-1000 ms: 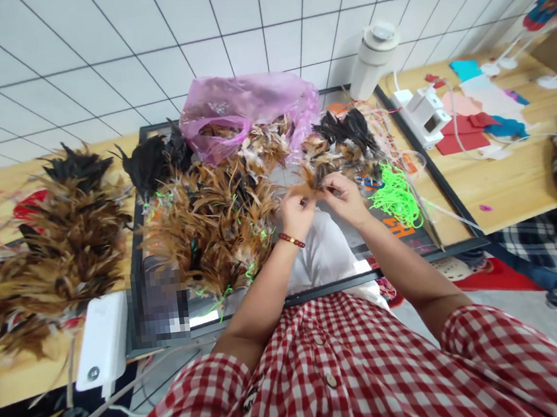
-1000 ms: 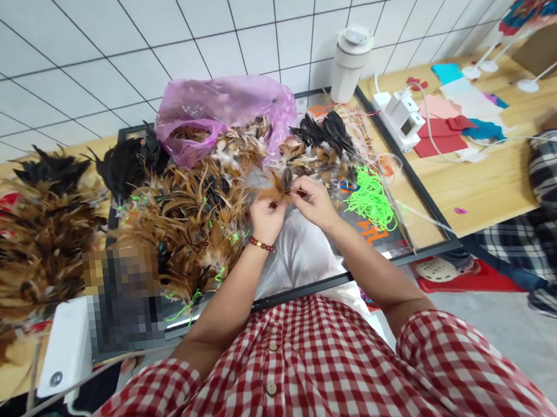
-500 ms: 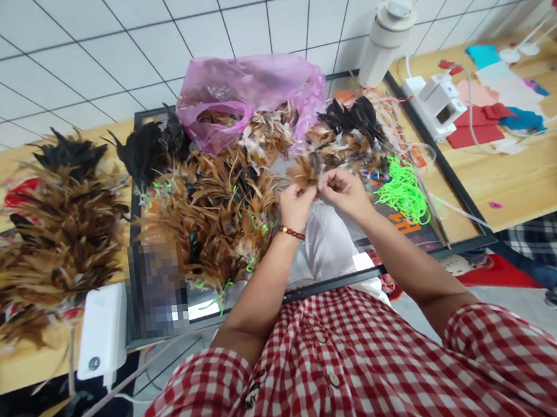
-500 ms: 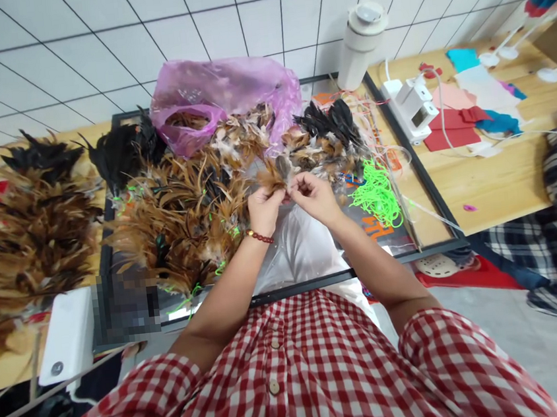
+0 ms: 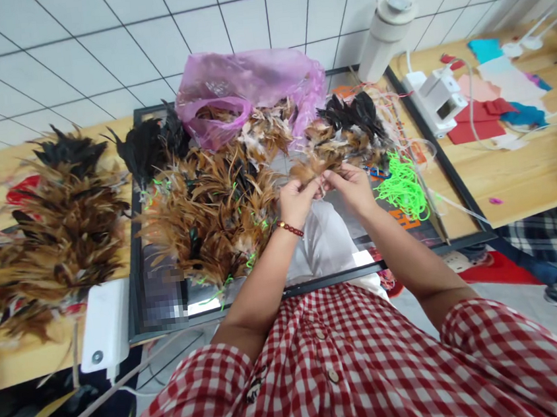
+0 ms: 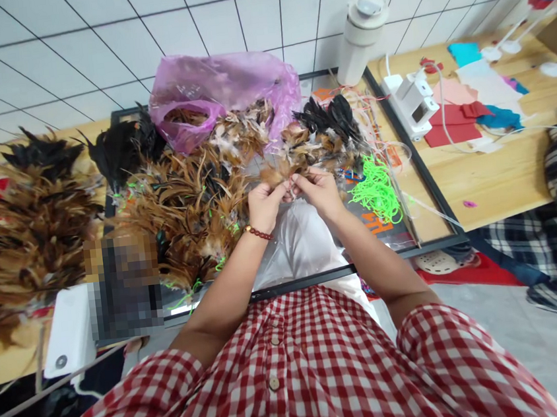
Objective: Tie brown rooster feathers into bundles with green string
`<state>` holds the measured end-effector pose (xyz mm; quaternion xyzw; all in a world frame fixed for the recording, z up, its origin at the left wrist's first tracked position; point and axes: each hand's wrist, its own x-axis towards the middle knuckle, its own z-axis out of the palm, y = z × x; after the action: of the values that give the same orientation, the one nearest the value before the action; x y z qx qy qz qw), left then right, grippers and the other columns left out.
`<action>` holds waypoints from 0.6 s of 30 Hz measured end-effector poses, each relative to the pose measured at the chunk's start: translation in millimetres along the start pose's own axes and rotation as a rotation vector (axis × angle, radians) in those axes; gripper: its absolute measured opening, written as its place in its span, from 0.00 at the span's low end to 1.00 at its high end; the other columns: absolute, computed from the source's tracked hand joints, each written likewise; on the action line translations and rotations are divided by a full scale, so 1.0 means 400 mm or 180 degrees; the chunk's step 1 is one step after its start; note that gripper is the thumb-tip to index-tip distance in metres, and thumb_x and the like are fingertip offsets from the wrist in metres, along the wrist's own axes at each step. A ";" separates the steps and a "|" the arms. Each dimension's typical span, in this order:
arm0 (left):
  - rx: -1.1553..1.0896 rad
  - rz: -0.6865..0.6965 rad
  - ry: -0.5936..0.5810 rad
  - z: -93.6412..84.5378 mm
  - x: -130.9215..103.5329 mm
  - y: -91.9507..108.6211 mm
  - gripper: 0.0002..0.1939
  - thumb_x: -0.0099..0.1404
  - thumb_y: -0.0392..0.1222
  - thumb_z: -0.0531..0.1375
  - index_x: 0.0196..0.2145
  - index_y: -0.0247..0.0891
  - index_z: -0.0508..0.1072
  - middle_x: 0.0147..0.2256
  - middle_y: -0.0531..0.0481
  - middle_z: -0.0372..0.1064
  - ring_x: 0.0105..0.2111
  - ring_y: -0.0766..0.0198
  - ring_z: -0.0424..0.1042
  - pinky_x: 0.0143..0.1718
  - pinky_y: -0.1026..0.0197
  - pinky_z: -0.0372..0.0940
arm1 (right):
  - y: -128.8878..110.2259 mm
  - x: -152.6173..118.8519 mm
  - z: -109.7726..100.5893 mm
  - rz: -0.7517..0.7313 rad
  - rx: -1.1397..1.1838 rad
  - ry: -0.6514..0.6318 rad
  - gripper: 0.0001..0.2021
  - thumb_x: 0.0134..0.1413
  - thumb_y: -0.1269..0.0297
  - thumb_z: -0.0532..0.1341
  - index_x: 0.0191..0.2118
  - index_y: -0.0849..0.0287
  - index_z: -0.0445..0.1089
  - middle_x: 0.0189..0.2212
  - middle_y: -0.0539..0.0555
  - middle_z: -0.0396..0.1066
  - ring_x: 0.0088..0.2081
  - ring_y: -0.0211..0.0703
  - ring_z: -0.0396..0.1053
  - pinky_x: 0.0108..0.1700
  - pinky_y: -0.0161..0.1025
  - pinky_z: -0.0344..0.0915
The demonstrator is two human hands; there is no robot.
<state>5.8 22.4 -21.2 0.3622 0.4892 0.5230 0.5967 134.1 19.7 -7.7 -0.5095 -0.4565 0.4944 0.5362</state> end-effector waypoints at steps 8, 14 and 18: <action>0.0340 0.0028 -0.0446 0.010 -0.013 0.001 0.10 0.60 0.35 0.69 0.25 0.38 0.71 0.20 0.58 0.69 0.20 0.72 0.65 0.27 0.66 0.61 | 0.006 0.002 -0.014 -0.0265 0.0021 0.0218 0.20 0.38 0.46 0.75 0.29 0.55 0.71 0.24 0.46 0.69 0.27 0.36 0.65 0.33 0.37 0.67; 0.1617 0.1035 -0.0462 0.009 -0.024 -0.035 0.05 0.63 0.34 0.66 0.29 0.38 0.75 0.28 0.52 0.74 0.29 0.66 0.70 0.34 0.63 0.61 | -0.007 0.037 -0.066 -0.0627 -0.0480 0.0069 0.21 0.43 0.45 0.75 0.32 0.55 0.71 0.24 0.46 0.71 0.25 0.36 0.68 0.31 0.38 0.70; 0.2965 0.2363 -0.1297 0.018 -0.067 -0.034 0.19 0.69 0.52 0.64 0.25 0.39 0.75 0.27 0.48 0.73 0.29 0.63 0.69 0.32 0.60 0.56 | -0.059 0.079 -0.089 -0.0748 -0.0486 0.0269 0.19 0.49 0.46 0.73 0.39 0.55 0.75 0.29 0.50 0.77 0.30 0.42 0.77 0.35 0.41 0.76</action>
<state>16.9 -5.8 -26.9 0.8222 0.3838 0.3477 0.2361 174.1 47.8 13.2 -0.5122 -0.5264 0.3702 0.5688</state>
